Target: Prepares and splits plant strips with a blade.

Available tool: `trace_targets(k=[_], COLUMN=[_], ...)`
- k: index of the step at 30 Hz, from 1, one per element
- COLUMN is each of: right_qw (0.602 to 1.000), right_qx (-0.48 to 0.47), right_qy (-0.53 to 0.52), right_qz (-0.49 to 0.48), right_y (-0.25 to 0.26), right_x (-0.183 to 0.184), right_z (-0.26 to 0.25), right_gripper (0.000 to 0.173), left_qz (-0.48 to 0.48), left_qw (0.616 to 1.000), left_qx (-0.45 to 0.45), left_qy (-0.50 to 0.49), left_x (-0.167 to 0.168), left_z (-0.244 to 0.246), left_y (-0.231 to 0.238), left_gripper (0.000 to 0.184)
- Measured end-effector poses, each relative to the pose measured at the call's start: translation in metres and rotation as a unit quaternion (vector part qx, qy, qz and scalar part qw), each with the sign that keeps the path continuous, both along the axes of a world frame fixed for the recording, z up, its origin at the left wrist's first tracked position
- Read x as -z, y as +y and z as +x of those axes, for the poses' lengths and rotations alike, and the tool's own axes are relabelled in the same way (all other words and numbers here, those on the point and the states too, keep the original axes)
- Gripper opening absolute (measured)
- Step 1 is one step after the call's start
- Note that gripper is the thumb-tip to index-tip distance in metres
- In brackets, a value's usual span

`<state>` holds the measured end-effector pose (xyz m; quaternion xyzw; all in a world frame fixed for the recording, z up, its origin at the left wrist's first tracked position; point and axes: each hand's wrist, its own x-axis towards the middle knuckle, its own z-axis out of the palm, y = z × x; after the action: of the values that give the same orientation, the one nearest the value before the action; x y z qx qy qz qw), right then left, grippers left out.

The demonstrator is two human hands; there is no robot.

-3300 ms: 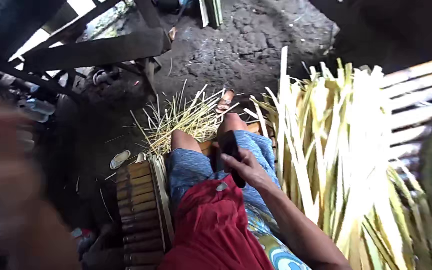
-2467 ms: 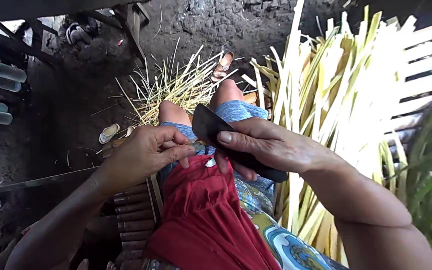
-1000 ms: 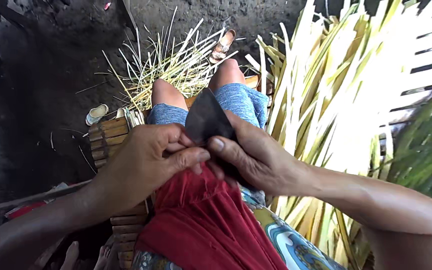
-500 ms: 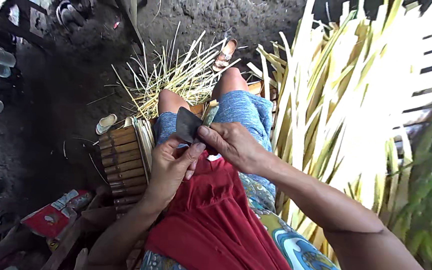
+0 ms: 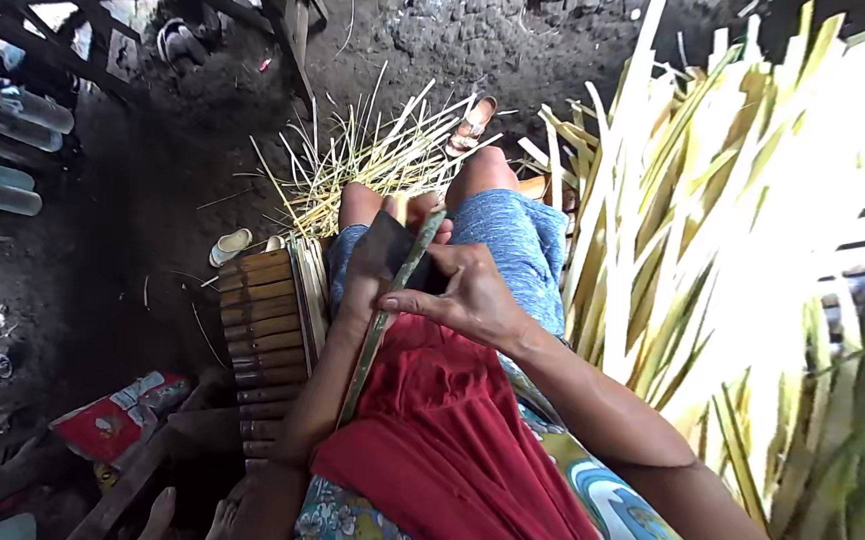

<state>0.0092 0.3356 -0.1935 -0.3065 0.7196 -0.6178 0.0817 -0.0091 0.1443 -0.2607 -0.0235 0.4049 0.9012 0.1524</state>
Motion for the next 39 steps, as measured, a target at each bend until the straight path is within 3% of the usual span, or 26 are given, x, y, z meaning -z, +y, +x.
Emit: trace_targets(k=[2, 4, 7, 10, 13, 16, 18, 20, 23, 26, 30, 32, 34, 36, 39], right_qw=[0.999, 1.0, 0.999, 0.998, 0.999, 0.986, 0.986, 0.994, 0.993, 0.995, 0.979, 0.984, 0.99, 0.992, 0.99], right_qx=[0.012, 0.01, 0.027, 0.068, -0.006, -0.124, -0.116, -0.059, 0.041, -0.021, -0.145, -0.134, -0.096, -0.046, -0.036], right_qy=[0.027, 0.023, -0.042, -0.004, 0.039, 0.106, 0.107, 0.043, 0.035, 0.059, 0.127, 0.088, 0.02, 0.009, 0.048], right_qz=[-0.016, -0.015, -0.015, 0.007, 0.031, 0.034, 0.057, 0.085, 0.103, 0.084, 0.071, 0.083, 0.101, 0.116, 0.125], right_y=[0.005, 0.008, 0.022, 0.033, 0.018, -0.003, -0.004, 0.007, 0.023, 0.017, 0.004, 0.008, 0.022, 0.038, 0.048], right_x=[-0.005, -0.004, 0.0, 0.001, -0.008, 0.003, 0.01, 0.01, 0.004, -0.006, 0.006, 0.011, 0.007, -0.002, -0.007], right_z=[0.005, 0.003, -0.021, -0.041, 0.008, 0.059, 0.05, 0.017, -0.026, 0.009, 0.058, 0.043, 0.011, -0.01, -0.004], right_gripper=[0.034, 0.035, 0.032, 0.029, 0.038, 0.047, 0.049, 0.043, 0.041, 0.041, 0.048, 0.046, 0.036, 0.032, 0.038], left_qz=[-0.015, 0.05, 0.087, 0.062, 0.075, 0.072, 0.068, -0.003, -0.063, 0.012, 0.081, 0.08, 0.014, -0.057, -0.016], left_qw=[0.996, 0.989, 0.994, 0.997, 0.993, 0.976, 0.983, 0.994, 0.989, 0.987, 0.98, 0.987, 0.996, 0.992, 0.989], left_qx=[-0.066, -0.112, -0.053, -0.038, -0.094, -0.187, -0.152, -0.09, -0.095, -0.129, -0.158, -0.108, -0.041, -0.038, -0.065], left_qy=[-0.06, -0.078, -0.033, 0.012, -0.004, -0.089, -0.075, -0.061, -0.094, -0.095, -0.089, -0.089, -0.081, -0.11, -0.13], left_x=[-0.004, -0.004, -0.014, -0.013, -0.011, -0.051, -0.067, -0.072, -0.075, -0.06, -0.052, -0.057, -0.067, -0.077, -0.066], left_z=[0.003, 0.017, 0.06, 0.063, 0.036, 0.021, 0.024, 0.04, 0.052, 0.037, 0.026, 0.035, 0.054, 0.076, 0.094], left_y=[-0.012, -0.011, 0.01, 0.016, -0.004, 0.012, 0.025, 0.033, 0.045, 0.028, 0.013, 0.022, 0.032, 0.042, 0.034], left_gripper=[0.058, 0.051, 0.035, 0.041, 0.032, 0.033, 0.029, 0.03, 0.034, 0.032, 0.032, 0.028, 0.027, 0.031, 0.031])
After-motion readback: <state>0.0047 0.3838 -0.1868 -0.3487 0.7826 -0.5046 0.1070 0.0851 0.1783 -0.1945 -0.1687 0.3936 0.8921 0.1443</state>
